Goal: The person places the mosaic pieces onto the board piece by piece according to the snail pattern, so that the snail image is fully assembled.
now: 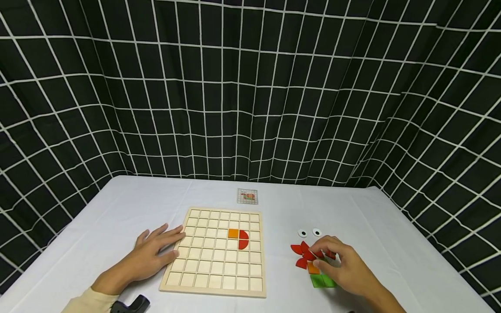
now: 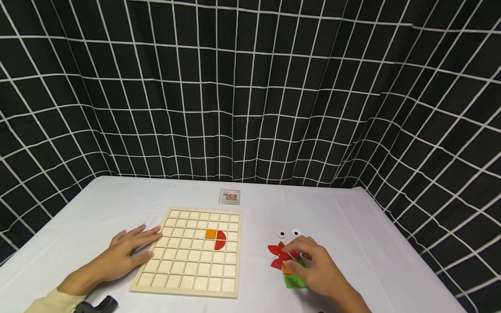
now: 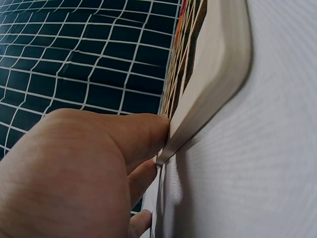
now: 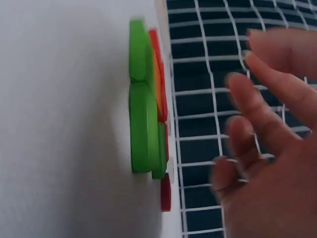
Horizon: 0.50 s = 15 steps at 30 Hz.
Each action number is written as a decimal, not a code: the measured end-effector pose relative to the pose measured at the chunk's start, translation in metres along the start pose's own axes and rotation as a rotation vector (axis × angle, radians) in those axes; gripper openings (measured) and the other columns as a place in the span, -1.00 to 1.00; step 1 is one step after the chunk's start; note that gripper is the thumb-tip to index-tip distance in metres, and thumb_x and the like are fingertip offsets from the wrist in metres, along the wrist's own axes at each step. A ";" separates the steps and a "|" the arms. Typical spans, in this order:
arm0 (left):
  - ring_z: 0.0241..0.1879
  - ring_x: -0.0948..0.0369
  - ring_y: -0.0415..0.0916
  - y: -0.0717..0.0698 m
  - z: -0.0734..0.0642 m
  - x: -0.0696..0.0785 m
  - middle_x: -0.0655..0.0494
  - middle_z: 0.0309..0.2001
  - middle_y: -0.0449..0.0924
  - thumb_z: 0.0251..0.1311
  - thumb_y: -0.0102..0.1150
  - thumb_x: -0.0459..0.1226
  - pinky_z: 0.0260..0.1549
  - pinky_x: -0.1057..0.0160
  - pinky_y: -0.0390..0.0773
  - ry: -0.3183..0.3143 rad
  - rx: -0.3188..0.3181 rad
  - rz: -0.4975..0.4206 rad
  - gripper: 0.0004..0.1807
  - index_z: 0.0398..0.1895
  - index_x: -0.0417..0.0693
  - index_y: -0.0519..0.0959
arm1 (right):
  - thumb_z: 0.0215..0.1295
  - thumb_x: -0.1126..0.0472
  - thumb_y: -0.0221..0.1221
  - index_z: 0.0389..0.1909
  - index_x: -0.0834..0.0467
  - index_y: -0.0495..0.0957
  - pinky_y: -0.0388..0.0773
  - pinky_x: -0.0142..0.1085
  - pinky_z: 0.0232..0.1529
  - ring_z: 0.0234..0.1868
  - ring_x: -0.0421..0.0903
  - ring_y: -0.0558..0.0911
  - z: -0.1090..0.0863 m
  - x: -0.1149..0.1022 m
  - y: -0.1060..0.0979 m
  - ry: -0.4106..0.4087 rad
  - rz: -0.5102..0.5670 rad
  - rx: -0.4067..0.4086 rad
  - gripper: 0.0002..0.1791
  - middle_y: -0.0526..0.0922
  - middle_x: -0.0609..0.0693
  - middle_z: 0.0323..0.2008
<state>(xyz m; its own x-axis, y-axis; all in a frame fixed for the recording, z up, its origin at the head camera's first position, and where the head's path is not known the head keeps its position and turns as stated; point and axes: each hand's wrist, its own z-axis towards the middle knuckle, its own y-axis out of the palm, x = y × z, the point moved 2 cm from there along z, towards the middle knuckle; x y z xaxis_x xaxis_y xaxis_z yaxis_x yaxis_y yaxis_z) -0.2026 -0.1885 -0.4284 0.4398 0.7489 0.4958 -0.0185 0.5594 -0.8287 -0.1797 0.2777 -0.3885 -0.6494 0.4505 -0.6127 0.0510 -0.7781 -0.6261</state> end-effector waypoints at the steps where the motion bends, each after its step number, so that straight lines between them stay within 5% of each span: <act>1: 0.36 -0.25 0.05 0.000 0.000 0.000 0.04 0.33 0.35 0.29 0.15 -0.10 0.17 -0.39 -0.26 0.001 -0.001 0.001 -0.55 0.21 -0.03 0.54 | 0.13 0.44 0.33 -0.18 0.06 0.65 0.41 -0.26 -0.35 -0.26 -0.11 0.47 -0.003 0.003 0.000 0.008 0.004 -0.019 -0.72 0.61 -0.03 -0.24; 7: 0.36 -0.23 0.04 0.000 0.000 0.001 0.06 0.33 0.35 0.30 0.15 -0.09 0.18 -0.38 -0.25 0.001 -0.008 0.002 -0.55 0.22 -0.01 0.54 | 0.13 0.38 0.35 -0.15 0.05 0.65 0.39 -0.48 -0.03 -0.11 -0.16 0.50 -0.013 0.017 0.002 0.039 -0.040 -0.106 -0.72 0.63 -0.12 -0.15; 15: 0.37 -0.24 0.03 -0.001 0.001 -0.001 0.06 0.34 0.34 0.30 0.15 -0.09 0.17 -0.38 -0.26 -0.005 -0.007 0.008 -0.55 0.22 0.00 0.54 | 0.12 0.28 0.38 -0.15 -0.05 0.67 0.46 -0.39 -0.09 -0.16 -0.26 0.47 -0.008 0.021 0.005 0.127 -0.280 -0.101 -0.72 0.58 -0.32 -0.19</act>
<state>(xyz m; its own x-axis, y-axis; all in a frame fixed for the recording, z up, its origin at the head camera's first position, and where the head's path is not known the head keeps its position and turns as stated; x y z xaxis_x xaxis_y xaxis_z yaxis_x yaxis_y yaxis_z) -0.2034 -0.1890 -0.4279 0.4355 0.7552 0.4899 -0.0154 0.5505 -0.8347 -0.1868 0.2867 -0.4083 -0.5492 0.6972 -0.4608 -0.0375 -0.5714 -0.8198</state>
